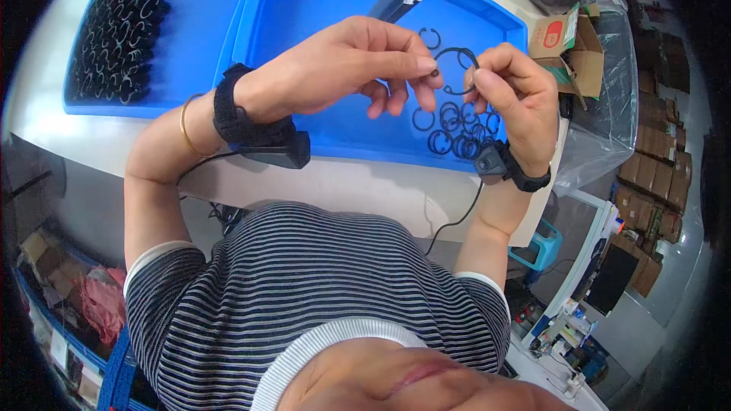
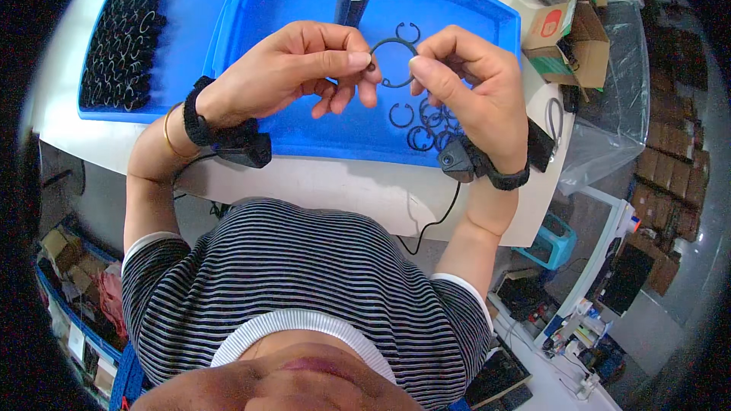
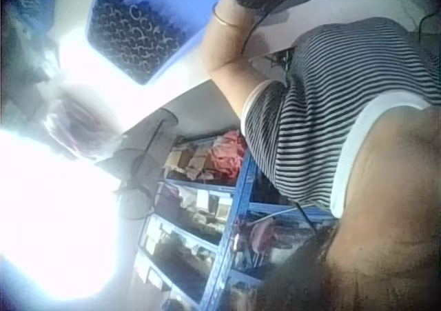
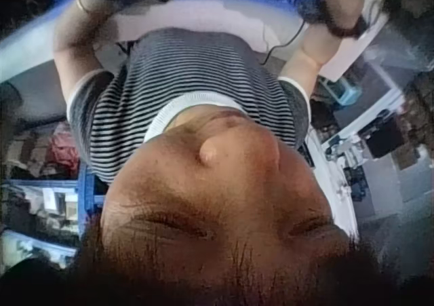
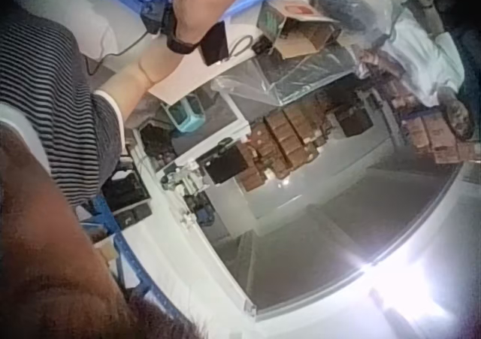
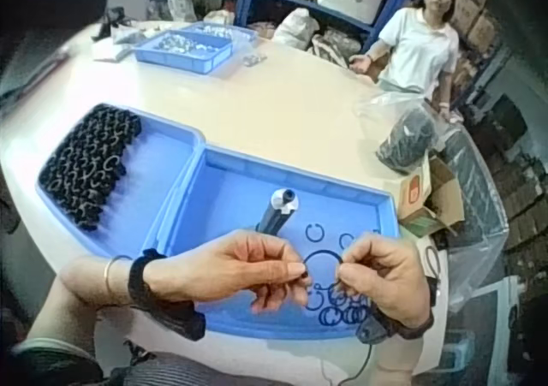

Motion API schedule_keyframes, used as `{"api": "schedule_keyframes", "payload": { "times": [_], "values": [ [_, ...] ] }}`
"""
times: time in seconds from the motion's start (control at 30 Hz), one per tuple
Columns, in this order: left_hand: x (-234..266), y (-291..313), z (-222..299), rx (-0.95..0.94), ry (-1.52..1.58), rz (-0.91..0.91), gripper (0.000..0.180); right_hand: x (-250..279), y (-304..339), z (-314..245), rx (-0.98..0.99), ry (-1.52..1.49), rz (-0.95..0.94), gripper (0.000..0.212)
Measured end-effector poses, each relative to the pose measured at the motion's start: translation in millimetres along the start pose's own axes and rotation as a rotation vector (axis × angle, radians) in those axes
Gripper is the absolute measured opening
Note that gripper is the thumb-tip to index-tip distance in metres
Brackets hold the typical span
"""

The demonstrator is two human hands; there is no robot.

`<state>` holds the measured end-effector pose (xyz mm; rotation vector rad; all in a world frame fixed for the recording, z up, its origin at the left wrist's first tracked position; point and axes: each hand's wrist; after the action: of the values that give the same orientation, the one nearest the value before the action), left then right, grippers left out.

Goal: Assembling small black rings onto a metal cylinder at an assembly station.

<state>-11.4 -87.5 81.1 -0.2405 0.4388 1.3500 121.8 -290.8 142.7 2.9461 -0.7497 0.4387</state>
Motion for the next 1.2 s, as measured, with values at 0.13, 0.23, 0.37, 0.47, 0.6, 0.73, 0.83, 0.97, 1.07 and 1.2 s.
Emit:
{"api": "schedule_keyframes", "payload": {
  "times": [0.13,0.23,0.37,0.47,0.6,0.73,0.83,0.97,1.07,1.2],
  "values": [
    [-2.2,1.3,1.6,0.020,0.011,0.016,0.029,1.6,-0.9,0.4,-0.001,-0.008,-0.006,0.018],
    [-2.3,1.8,1.5,0.006,-0.007,0.039,0.027,2.9,-1.4,0.6,-0.027,-0.017,-0.015,0.019],
    [-1.3,1.1,-0.8,-0.006,-0.026,0.017,0.025,2.4,-2.0,0.2,-0.037,-0.038,-0.039,0.019],
    [0.2,0.2,-2.7,-0.001,-0.026,-0.007,0.023,0.6,-2.0,1.0,-0.034,-0.061,-0.042,0.019],
    [0.7,0.0,-2.9,0.035,0.016,-0.016,0.022,-0.6,-1.5,0.8,-0.026,-0.065,-0.034,0.018],
    [1.3,0.3,-2.9,0.043,0.042,-0.029,0.021,-1.7,-1.4,2.1,-0.017,-0.056,-0.026,0.018],
    [1.8,1.0,-3.4,0.048,0.040,-0.030,0.022,-2.8,-1.8,1.9,-0.013,-0.068,-0.023,0.018],
    [1.6,0.4,-2.8,0.032,0.022,-0.036,0.022,-1.4,-1.4,1.9,-0.018,-0.058,-0.022,0.018],
    [0.6,1.0,-2.8,0.016,0.003,-0.026,0.024,-0.9,-2.1,2.5,-0.010,-0.041,-0.014,0.018],
    [-0.5,1.8,-2.0,0.027,0.085,0.014,0.033,-2.5,-1.5,0.2,0.034,0.021,0.030,0.017]
  ]
}}
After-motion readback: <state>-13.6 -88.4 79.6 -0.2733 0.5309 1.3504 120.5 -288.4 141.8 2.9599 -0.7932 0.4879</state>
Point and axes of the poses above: each hand's wrist, its own y-axis away from the middle knuckle, its own x-axis out of the back of the hand, z = x × y, and after that the axes turned 2 degrees about x, right-handed
